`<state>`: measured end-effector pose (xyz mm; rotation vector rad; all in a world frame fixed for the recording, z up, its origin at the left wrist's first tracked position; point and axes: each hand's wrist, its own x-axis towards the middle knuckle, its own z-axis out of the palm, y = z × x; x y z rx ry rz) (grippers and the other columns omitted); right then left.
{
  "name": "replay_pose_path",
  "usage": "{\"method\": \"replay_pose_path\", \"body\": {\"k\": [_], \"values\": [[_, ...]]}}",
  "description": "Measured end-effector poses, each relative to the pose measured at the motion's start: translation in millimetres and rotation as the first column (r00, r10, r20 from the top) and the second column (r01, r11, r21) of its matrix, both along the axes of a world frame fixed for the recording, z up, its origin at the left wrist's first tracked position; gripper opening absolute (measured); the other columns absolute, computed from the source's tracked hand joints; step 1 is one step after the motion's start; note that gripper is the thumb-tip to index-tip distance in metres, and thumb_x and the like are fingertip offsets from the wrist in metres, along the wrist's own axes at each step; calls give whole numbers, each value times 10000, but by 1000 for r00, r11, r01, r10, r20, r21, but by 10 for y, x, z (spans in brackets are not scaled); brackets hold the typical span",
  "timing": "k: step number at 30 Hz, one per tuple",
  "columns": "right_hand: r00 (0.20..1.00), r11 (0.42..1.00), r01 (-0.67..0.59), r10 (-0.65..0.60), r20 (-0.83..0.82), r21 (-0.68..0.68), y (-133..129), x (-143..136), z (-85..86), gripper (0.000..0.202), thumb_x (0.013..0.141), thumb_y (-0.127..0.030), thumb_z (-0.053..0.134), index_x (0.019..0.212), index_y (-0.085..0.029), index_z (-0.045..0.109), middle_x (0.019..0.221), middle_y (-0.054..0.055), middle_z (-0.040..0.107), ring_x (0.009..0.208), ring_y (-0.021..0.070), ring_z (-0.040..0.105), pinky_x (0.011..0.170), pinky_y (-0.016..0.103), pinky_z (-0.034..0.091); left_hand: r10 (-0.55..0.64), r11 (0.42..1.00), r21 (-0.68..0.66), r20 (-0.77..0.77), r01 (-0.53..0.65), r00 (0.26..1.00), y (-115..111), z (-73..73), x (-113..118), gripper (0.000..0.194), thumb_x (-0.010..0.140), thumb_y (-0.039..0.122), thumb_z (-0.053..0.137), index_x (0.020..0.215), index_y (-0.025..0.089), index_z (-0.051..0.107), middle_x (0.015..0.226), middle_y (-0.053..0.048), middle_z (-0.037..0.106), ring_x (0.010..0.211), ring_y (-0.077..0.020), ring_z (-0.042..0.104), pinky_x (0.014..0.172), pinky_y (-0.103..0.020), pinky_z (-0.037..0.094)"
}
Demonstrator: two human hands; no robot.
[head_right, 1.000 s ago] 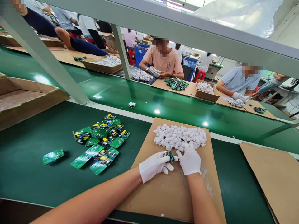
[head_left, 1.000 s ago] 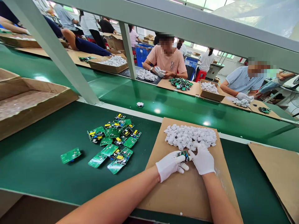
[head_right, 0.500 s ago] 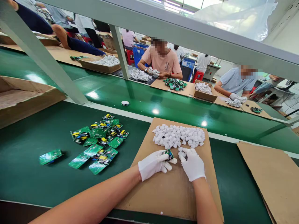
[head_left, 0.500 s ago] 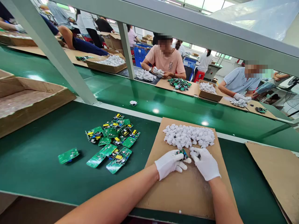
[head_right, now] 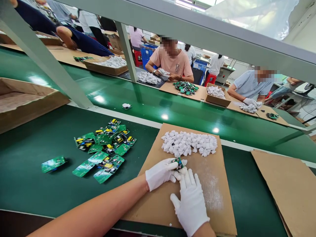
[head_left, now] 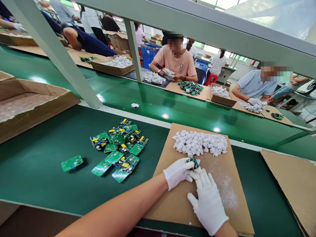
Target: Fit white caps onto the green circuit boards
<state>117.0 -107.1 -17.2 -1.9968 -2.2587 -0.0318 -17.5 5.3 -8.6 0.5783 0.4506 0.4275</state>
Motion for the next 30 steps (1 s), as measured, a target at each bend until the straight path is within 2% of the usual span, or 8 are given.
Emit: {"method": "replay_pose_path", "body": {"k": [5,10,12,16,21,24,26,30], "values": [[999,996,31,-28,30,-80,32,19,53,632,793,-328,491,1384,-194,312,1447,52,278,1311,318,250,1047,499,184,113,994,22,-64,-112,992,15,63,-8,269,726,332,646,862,127,537,897,-94,633,599,-93,608,507,-178,427],[999,992,-35,31,-33,-122,4,-103,71,883,672,-434,606,1417,-165,215,1478,53,177,1323,342,201,1056,463,208,163,984,79,-53,-159,985,47,119,-29,302,695,348,671,841,107,564,970,-118,621,586,-68,582,486,-161,399],[999,993,-31,27,-32,-115,27,-32,68,826,702,-414,579,1412,-169,235,1470,49,213,1323,329,210,1059,460,204,157,984,91,-42,-153,987,51,126,-40,308,699,356,667,853,117,548,1001,-123,619,568,-71,582,468,-168,395],[989,987,147,-147,7,-60,97,125,77,654,776,-369,496,1361,-110,356,1414,111,344,1311,338,235,1055,487,180,140,986,92,-38,-136,989,48,121,-45,314,710,350,659,891,142,509,1026,-126,627,551,-83,595,449,-175,405],[998,991,-59,55,-35,-122,94,96,106,811,694,-403,586,1403,-179,261,1475,59,203,1323,321,212,1060,455,199,109,989,108,-53,-102,993,54,118,-34,315,718,375,643,853,122,514,984,-136,639,546,-82,603,432,-156,402],[996,993,86,-85,7,-85,127,166,115,612,772,-357,505,1345,-174,390,1417,67,349,1306,336,247,1045,500,188,57,991,125,-76,-47,995,59,108,-37,338,738,407,611,893,123,514,880,-122,657,524,-103,611,417,-166,408],[992,991,123,-122,18,-62,139,184,107,603,780,-369,500,1337,-162,404,1411,84,359,1308,340,240,1037,497,200,31,992,121,-83,-21,996,60,97,-38,351,741,421,601,908,124,514,837,-114,659,525,-115,617,416,-169,419],[999,995,-43,43,1,-87,151,136,82,679,749,-383,548,1366,-180,350,1443,57,297,1317,310,235,1062,459,172,32,994,105,-69,-25,997,62,77,-36,358,739,401,609,945,119,531,933,-132,645,544,-99,611,424,-163,436]]}}
